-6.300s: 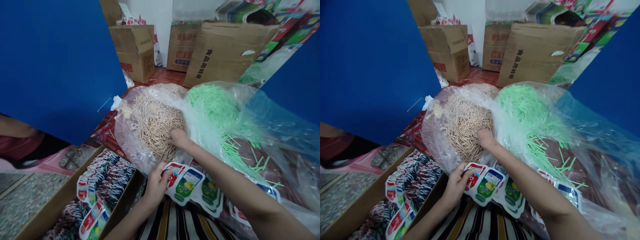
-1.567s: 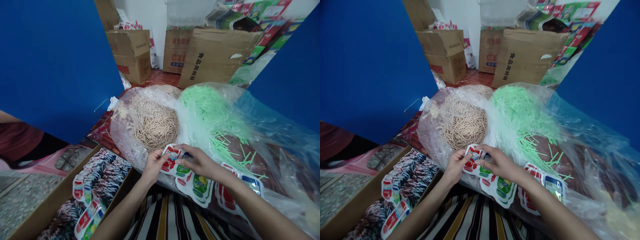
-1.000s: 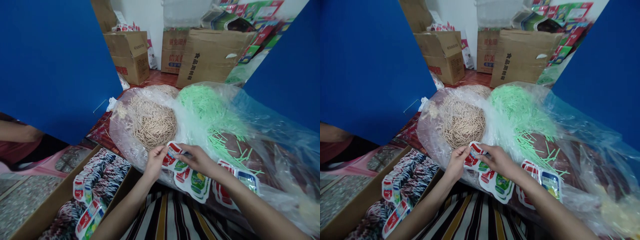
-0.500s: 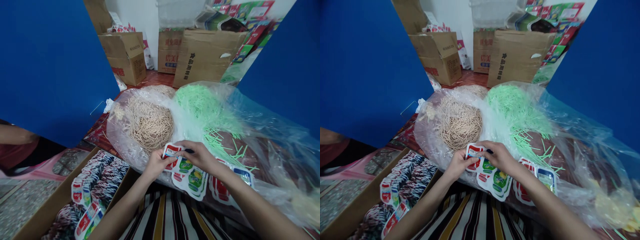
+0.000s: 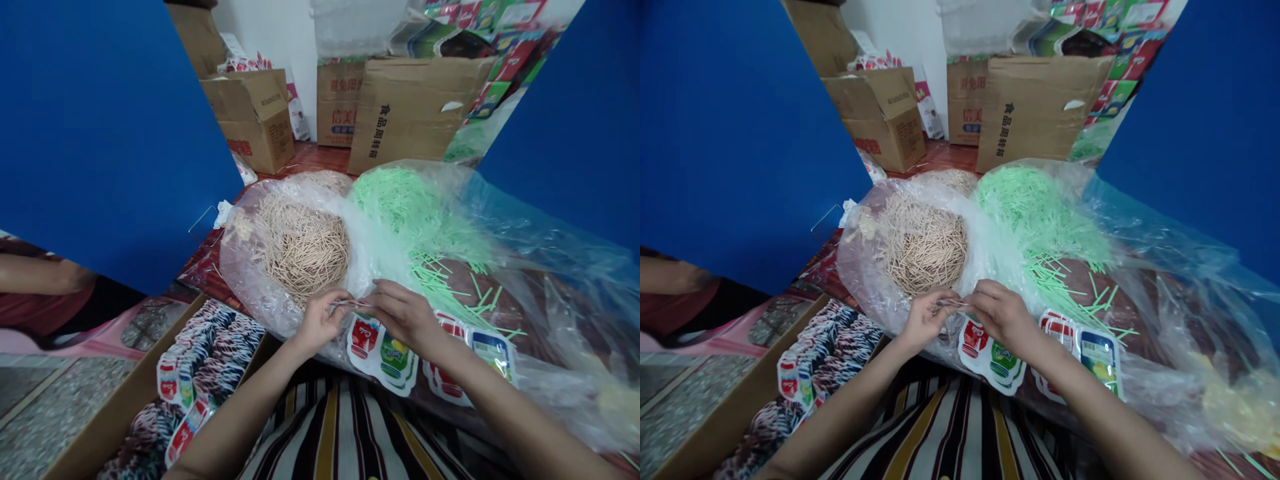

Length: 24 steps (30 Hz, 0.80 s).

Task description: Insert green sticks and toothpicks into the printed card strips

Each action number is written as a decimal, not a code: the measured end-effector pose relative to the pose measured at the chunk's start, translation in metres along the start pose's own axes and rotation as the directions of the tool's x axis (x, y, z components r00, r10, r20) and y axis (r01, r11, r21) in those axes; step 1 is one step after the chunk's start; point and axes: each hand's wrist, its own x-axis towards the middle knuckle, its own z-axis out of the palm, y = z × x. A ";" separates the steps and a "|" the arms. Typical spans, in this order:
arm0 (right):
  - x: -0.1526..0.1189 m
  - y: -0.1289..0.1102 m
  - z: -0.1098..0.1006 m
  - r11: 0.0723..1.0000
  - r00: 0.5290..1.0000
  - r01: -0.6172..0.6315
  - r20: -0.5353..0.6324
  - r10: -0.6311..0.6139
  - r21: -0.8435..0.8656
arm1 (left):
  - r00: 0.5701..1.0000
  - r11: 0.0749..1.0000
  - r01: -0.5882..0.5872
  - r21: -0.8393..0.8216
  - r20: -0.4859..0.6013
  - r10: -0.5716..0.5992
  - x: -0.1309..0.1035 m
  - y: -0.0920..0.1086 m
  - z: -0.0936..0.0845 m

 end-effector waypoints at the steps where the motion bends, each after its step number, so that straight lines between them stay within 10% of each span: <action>1: 0.001 0.000 0.000 1.000 1.000 -0.013 0.021 0.012 0.021 | 0.999 0.999 0.039 -0.027 0.010 -0.039 0.000 -0.002 0.000; 11: 0.016 0.007 -0.002 0.973 0.974 -0.207 0.114 0.195 0.103 | 0.869 0.792 0.493 -0.361 0.247 -0.428 -0.004 -0.007 0.006; 19: 0.011 0.007 -0.002 0.981 0.981 -0.184 0.075 0.180 0.054 | 0.908 0.832 0.415 -0.368 0.101 -0.407 0.003 -0.010 0.014; 24: 0.004 0.010 -0.002 0.969 0.976 -0.207 0.094 0.196 0.132 | 0.879 0.792 0.477 -0.382 0.187 -0.439 0.004 -0.013 0.015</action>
